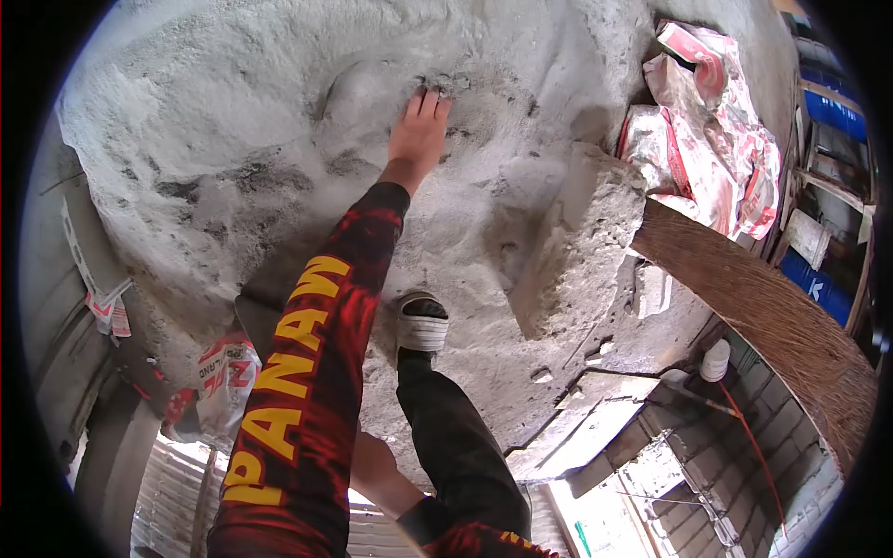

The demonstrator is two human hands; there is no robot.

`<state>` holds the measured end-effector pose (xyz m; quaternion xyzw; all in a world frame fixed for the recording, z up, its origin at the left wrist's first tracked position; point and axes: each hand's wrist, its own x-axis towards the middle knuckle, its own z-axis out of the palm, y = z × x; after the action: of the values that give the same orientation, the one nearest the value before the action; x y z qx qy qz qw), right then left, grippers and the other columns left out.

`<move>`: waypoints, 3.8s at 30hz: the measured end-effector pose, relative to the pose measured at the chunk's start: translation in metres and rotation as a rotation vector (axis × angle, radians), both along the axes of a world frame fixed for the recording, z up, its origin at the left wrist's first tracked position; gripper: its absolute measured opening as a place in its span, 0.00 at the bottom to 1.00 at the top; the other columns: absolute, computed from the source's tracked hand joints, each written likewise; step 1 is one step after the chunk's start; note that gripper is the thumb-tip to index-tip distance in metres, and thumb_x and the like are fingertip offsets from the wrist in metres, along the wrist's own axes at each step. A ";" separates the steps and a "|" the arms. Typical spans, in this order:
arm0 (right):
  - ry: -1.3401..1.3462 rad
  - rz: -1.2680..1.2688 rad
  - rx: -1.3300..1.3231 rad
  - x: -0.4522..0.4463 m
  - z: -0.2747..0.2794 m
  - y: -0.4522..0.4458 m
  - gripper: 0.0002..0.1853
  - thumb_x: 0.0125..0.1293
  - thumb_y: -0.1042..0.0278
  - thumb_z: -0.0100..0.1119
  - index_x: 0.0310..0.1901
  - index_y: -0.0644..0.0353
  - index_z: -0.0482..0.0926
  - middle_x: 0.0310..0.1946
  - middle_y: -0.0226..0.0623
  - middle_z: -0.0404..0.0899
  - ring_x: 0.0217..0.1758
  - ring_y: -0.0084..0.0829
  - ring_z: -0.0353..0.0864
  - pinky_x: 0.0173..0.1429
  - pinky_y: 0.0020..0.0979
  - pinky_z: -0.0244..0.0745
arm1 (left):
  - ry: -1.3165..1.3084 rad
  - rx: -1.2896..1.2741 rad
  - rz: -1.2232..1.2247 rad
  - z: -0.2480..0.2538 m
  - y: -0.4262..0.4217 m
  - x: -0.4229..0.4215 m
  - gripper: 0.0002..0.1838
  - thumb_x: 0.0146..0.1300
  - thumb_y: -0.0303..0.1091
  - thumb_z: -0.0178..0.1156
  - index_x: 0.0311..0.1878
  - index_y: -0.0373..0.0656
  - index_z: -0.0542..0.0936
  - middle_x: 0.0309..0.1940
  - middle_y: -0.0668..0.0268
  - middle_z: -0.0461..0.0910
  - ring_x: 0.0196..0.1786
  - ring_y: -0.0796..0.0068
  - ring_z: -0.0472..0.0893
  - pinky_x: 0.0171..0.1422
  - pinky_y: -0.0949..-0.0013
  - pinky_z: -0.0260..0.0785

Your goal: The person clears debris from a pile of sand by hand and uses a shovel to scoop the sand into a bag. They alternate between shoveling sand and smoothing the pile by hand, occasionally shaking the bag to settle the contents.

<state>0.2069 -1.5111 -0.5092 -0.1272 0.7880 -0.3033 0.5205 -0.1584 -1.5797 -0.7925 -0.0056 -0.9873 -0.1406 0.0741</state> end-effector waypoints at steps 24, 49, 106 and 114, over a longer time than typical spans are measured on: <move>-0.132 0.145 0.128 0.011 -0.001 -0.005 0.41 0.65 0.69 0.52 0.78 0.58 0.45 0.36 0.53 0.76 0.27 0.46 0.85 0.28 0.44 0.82 | -0.054 -0.097 0.154 0.036 -0.022 0.004 0.47 0.61 0.67 0.59 0.78 0.61 0.52 0.75 0.59 0.53 0.72 0.50 0.61 0.68 0.33 0.58; 0.070 0.118 0.119 0.029 0.006 -0.021 0.40 0.65 0.70 0.52 0.77 0.61 0.49 0.31 0.47 0.75 0.22 0.42 0.83 0.24 0.42 0.80 | -0.598 0.141 0.111 0.009 -0.052 0.063 0.22 0.68 0.37 0.59 0.63 0.47 0.70 0.56 0.52 0.74 0.57 0.50 0.79 0.55 0.52 0.76; -0.628 -0.633 0.302 0.079 0.116 0.032 0.19 0.74 0.45 0.55 0.49 0.52 0.68 0.25 0.30 0.73 0.21 0.23 0.72 0.24 0.27 0.70 | -0.515 1.076 1.387 0.240 -0.293 0.744 0.34 0.73 0.58 0.52 0.57 0.29 0.75 0.53 0.49 0.80 0.55 0.59 0.79 0.60 0.59 0.68; -0.606 -0.590 0.344 0.085 0.142 0.041 0.20 0.75 0.48 0.54 0.58 0.53 0.71 0.24 0.29 0.74 0.21 0.24 0.74 0.25 0.28 0.72 | -0.345 0.647 1.403 0.313 -0.267 0.720 0.29 0.76 0.53 0.46 0.44 0.29 0.77 0.40 0.37 0.80 0.47 0.35 0.79 0.49 0.46 0.69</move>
<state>0.2920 -1.4698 -0.3675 0.2853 0.6417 -0.3267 0.6326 0.5616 -1.8468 -0.4795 0.6620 -0.6679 -0.3400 -0.0107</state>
